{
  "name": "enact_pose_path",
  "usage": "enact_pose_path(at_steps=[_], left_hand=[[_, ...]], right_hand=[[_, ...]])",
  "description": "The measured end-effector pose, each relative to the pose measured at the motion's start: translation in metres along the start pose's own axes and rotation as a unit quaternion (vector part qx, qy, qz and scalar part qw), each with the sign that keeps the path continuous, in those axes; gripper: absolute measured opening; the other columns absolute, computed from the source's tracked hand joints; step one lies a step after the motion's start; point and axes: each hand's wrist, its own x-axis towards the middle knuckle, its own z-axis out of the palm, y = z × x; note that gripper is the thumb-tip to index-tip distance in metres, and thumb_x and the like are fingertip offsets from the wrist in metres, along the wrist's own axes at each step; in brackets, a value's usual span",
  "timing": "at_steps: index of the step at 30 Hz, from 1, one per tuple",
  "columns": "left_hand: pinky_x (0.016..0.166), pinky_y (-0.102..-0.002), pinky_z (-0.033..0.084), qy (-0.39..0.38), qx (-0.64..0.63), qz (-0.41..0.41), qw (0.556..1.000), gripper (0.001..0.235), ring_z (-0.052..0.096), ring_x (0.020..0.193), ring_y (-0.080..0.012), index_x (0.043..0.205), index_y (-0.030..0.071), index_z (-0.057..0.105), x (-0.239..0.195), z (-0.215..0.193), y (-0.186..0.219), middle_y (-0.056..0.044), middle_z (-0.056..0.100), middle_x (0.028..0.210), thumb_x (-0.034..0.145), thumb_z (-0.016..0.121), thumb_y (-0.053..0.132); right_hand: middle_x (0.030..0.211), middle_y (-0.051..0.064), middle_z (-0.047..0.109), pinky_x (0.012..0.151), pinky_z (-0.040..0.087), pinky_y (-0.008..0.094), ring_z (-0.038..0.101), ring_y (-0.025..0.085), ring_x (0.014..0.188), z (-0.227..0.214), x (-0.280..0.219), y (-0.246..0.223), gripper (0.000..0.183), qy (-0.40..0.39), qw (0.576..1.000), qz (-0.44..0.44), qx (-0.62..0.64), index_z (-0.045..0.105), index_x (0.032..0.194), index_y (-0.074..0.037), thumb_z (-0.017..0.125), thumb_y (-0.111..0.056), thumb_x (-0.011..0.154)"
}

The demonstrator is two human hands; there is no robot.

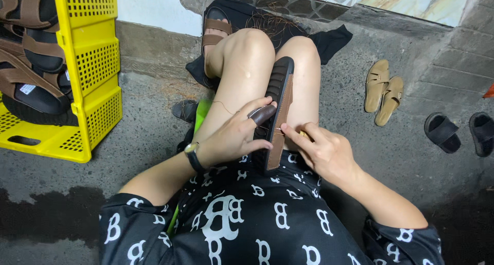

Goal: The person sits on the floor and sews a brown sandal sole using a needle and thread. They repeatedly pass the needle through the sole and pull the thread to secure the stitching.

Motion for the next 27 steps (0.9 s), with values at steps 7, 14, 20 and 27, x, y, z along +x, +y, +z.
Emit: enact_pose_path(at_steps=[7,14,20,27], left_hand=[[0.106,-0.048,0.048,0.000,0.009,0.018,1.000,0.072,0.058,0.125,-0.0430,0.135,-0.001,0.059,0.011,0.009,-0.019,-0.022,0.051,0.138,0.076,0.087,0.031],[0.102,-0.042,0.051,0.038,0.010,0.045,0.998,0.071,0.063,0.120,-0.0360,0.125,0.002,0.066,0.013,0.018,-0.033,-0.016,0.057,0.132,0.071,0.086,0.043],[0.103,-0.043,0.051,0.040,0.010,0.054,0.998,0.071,0.061,0.123,-0.0377,0.126,0.002,0.066,0.014,0.011,-0.027,-0.016,0.057,0.133,0.071,0.084,0.044],[0.099,-0.048,0.051,0.046,0.076,0.083,0.993,0.063,0.057,0.120,-0.0436,0.119,-0.005,0.065,0.005,0.015,-0.010,-0.022,0.049,0.133,0.077,0.081,0.038]], right_hand=[[0.087,-0.002,0.056,0.051,0.053,0.029,0.062,0.016,0.059,-0.008,-0.002,-0.007,0.040,-0.057,0.986,0.002,-0.157,0.066,0.130,-0.030,0.049,-0.025,0.094],[0.096,-0.002,0.062,0.057,0.056,0.029,0.069,0.019,0.064,0.020,-0.002,0.000,0.027,-0.004,0.999,0.008,-0.031,0.066,0.118,-0.021,0.051,-0.024,0.096],[0.090,0.004,0.068,0.050,0.055,0.035,0.070,0.027,0.063,0.060,-0.004,0.010,0.025,0.042,0.995,0.022,0.087,0.064,0.115,-0.010,0.063,-0.026,0.096],[0.100,0.005,0.072,0.056,0.056,0.038,0.073,0.030,0.075,0.043,-0.009,0.008,0.025,0.025,0.993,0.042,0.103,0.062,0.114,-0.009,0.065,-0.027,0.096]])
